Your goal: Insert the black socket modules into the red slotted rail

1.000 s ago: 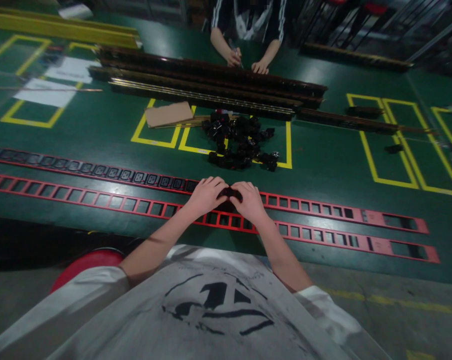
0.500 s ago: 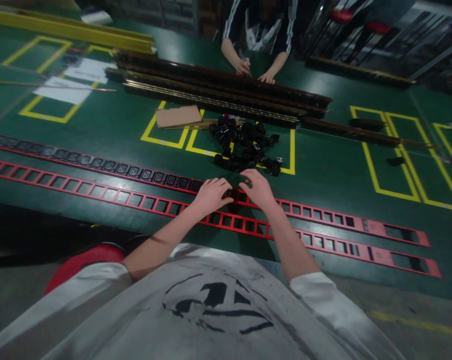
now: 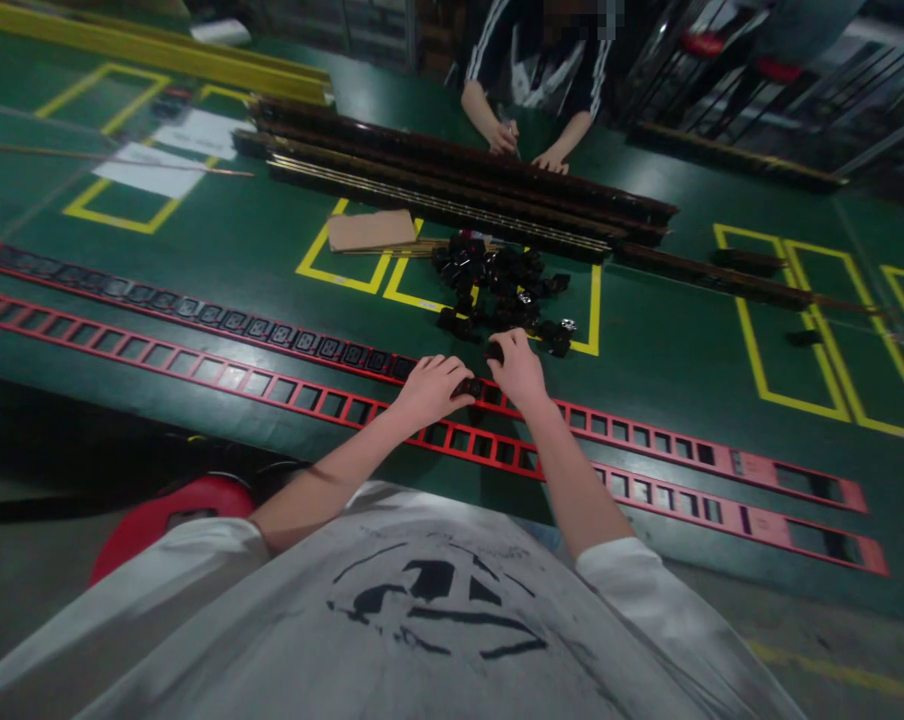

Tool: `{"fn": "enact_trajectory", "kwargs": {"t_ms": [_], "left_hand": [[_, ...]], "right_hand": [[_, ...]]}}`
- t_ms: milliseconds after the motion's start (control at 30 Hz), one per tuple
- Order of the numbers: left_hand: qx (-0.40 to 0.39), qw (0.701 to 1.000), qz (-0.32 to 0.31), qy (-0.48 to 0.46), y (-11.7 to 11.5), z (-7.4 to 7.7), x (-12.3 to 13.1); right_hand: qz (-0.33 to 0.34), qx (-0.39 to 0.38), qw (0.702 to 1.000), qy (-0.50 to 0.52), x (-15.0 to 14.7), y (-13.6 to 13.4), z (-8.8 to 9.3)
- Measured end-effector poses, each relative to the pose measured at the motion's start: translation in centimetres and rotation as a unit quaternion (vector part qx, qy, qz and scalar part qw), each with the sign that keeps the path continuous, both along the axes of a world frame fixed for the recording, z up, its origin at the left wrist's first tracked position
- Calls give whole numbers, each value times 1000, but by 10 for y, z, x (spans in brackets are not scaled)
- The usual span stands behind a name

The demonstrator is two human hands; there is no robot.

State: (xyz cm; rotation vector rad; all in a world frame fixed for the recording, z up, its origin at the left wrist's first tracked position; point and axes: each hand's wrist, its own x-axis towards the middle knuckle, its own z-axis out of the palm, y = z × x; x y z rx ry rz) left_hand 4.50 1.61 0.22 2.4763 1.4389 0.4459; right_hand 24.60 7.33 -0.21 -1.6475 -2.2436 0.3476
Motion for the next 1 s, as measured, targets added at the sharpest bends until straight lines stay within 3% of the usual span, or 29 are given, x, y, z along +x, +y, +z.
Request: {"fn": "enact_trajectory", "kwargs": {"t_ms": [300, 433, 600, 833, 1000], "left_hand": [[12, 1000, -8, 2, -4, 2, 0], [16, 1000, -10, 1, -4, 1, 0], [3, 1000, -13, 1, -3, 2, -1], [10, 1000, -13, 13, -4, 4, 1], [5, 1000, -9, 15, -5, 3, 1]], "right_hand": [[-78, 9, 988, 136, 17, -26, 3], [-70, 35, 980, 181, 23, -50, 9], [-18, 26, 983, 183, 27, -65, 8], [-27, 10, 985, 170, 19, -69, -3], [-19, -15, 994, 102, 14, -69, -5]]}}
